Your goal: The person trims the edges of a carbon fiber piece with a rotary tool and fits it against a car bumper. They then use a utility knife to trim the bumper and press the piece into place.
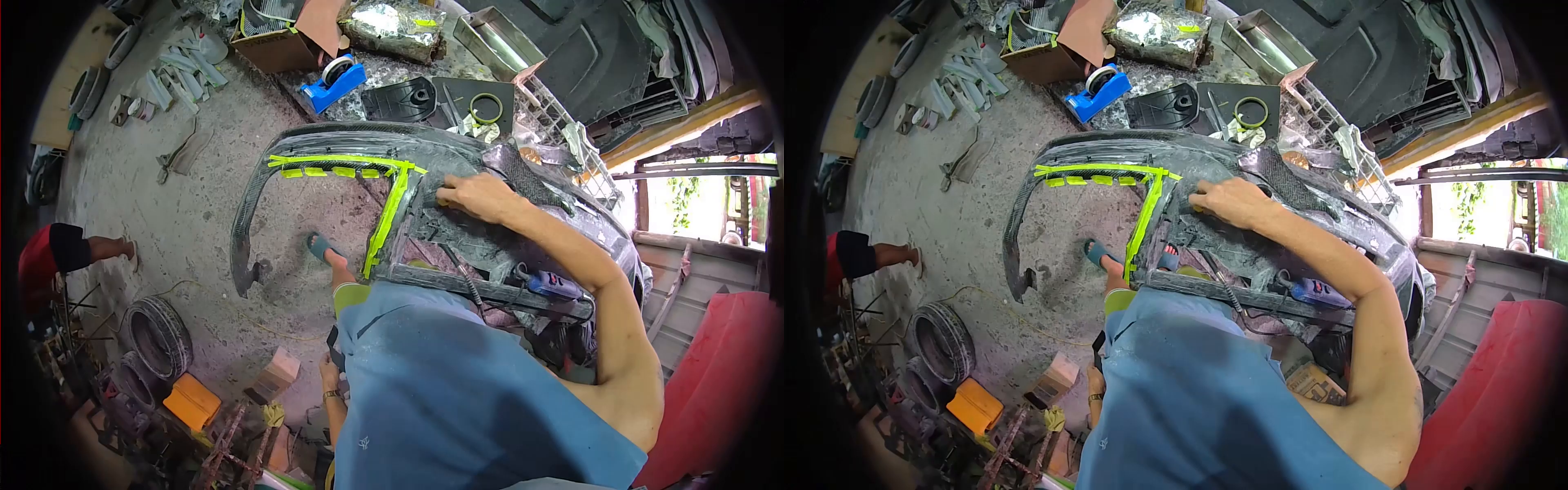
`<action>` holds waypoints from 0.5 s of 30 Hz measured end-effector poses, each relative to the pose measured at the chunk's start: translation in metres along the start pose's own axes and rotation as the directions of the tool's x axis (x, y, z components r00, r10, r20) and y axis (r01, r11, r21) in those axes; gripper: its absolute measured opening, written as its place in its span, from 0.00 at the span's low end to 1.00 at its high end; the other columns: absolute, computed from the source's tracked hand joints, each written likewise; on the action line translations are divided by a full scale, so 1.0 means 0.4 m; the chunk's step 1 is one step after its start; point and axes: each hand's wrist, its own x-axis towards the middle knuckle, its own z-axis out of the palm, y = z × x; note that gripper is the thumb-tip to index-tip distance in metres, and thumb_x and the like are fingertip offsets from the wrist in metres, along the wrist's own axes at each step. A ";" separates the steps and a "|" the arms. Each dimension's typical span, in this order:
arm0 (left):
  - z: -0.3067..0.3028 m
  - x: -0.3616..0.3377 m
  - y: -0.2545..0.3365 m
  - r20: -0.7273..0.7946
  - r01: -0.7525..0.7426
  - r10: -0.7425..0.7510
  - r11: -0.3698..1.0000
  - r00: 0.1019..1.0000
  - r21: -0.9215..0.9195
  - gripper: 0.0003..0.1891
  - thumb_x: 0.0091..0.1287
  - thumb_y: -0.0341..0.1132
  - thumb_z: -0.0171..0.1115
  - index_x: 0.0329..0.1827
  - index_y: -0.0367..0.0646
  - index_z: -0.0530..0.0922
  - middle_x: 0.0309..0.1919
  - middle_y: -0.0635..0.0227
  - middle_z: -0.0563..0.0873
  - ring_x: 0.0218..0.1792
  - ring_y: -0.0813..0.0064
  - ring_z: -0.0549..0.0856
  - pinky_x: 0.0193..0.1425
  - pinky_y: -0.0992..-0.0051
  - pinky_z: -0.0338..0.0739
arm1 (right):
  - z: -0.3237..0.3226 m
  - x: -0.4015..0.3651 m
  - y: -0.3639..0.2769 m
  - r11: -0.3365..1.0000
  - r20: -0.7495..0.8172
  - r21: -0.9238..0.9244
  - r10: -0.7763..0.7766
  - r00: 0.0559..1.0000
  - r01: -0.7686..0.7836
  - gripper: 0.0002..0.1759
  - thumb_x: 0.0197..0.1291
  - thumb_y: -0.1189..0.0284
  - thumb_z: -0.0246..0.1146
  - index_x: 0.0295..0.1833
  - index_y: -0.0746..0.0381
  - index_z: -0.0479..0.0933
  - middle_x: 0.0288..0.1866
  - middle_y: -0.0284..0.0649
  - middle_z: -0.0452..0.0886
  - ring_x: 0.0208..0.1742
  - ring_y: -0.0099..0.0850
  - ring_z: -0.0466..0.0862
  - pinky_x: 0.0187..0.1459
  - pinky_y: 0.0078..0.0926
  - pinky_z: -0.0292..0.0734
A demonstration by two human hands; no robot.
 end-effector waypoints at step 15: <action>-0.015 0.061 -0.048 -0.072 0.162 -0.156 0.984 0.985 0.078 0.13 0.75 0.38 0.53 0.54 0.42 0.79 0.36 0.69 0.86 0.32 0.79 0.83 0.33 0.76 0.80 | 0.055 -0.021 0.002 0.996 -0.046 -0.040 -0.079 0.996 0.077 0.09 0.62 0.72 0.57 0.47 0.57 0.75 0.43 0.43 0.76 0.39 0.43 0.85 0.39 0.43 0.81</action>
